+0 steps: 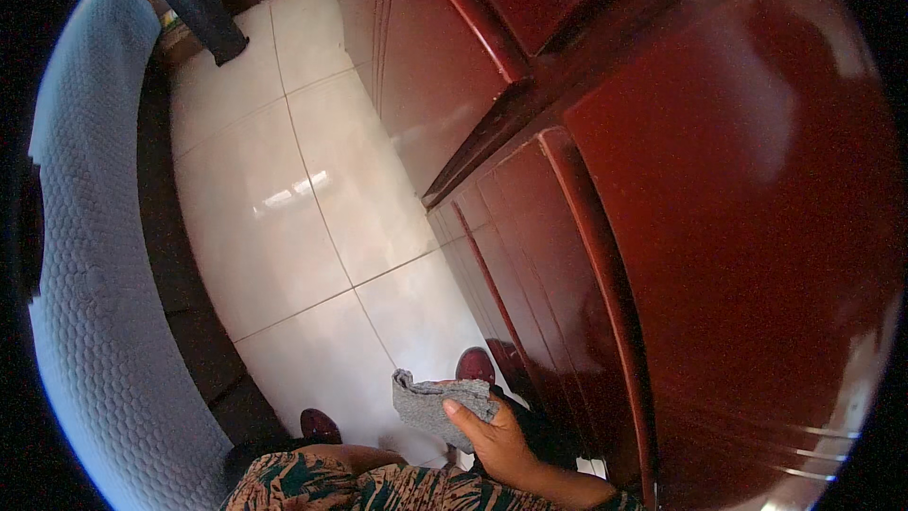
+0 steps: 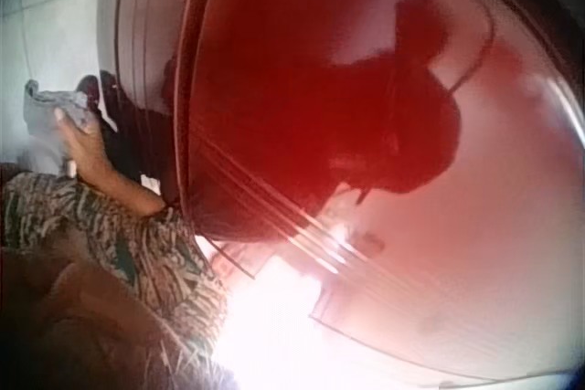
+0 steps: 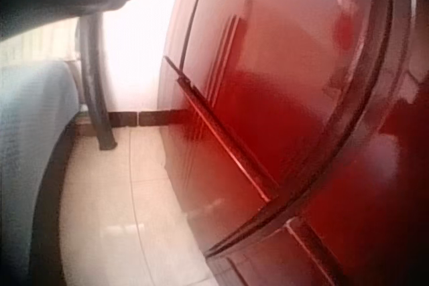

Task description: The person wipes the red cabinet panels and handle areas using a gray cloth, moving the cloth across different sections of the exterior surface.

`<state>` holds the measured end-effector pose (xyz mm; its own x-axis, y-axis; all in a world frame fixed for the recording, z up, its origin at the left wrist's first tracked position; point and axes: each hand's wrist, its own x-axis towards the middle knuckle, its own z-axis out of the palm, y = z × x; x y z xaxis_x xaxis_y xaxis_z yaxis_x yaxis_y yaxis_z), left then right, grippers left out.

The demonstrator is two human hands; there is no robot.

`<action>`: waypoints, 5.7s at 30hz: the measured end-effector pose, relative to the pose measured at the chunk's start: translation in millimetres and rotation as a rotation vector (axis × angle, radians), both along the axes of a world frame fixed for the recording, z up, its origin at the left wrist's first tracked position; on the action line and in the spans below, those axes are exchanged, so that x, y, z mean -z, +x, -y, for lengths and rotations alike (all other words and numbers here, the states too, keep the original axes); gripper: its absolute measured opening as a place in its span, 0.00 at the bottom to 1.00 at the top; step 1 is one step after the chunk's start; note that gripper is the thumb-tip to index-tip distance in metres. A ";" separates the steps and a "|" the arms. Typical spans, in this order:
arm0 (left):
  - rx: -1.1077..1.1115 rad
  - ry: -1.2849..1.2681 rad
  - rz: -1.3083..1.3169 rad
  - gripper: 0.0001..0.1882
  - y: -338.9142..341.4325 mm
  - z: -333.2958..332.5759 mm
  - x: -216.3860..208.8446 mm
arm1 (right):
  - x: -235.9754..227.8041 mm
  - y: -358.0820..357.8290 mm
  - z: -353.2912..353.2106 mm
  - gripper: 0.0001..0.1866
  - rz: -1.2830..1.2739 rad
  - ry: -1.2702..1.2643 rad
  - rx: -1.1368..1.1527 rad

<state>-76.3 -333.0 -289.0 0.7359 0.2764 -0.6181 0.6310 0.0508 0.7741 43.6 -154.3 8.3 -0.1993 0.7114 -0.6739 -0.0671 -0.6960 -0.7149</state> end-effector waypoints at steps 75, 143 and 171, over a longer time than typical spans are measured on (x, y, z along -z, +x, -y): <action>-0.606 -0.319 -0.562 0.17 -232.5 44.0 -52.2 | 37.1 26.0 87.9 0.13 0.403 0.497 -0.147; 0.307 0.661 0.044 0.24 76.9 -146.6 -211.1 | -192.3 10.0 -142.2 0.30 2.288 1.799 -0.905; 0.354 0.700 -0.044 0.19 67.5 -119.7 -273.5 | -93.1 135.9 125.6 0.32 1.752 1.172 -1.187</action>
<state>-8.8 -213.2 -15.5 0.8317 0.3665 -0.4172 0.5497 -0.6495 0.5253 179.5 -279.9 101.4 -0.5578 0.8121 -0.1714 0.7206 0.5764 0.3854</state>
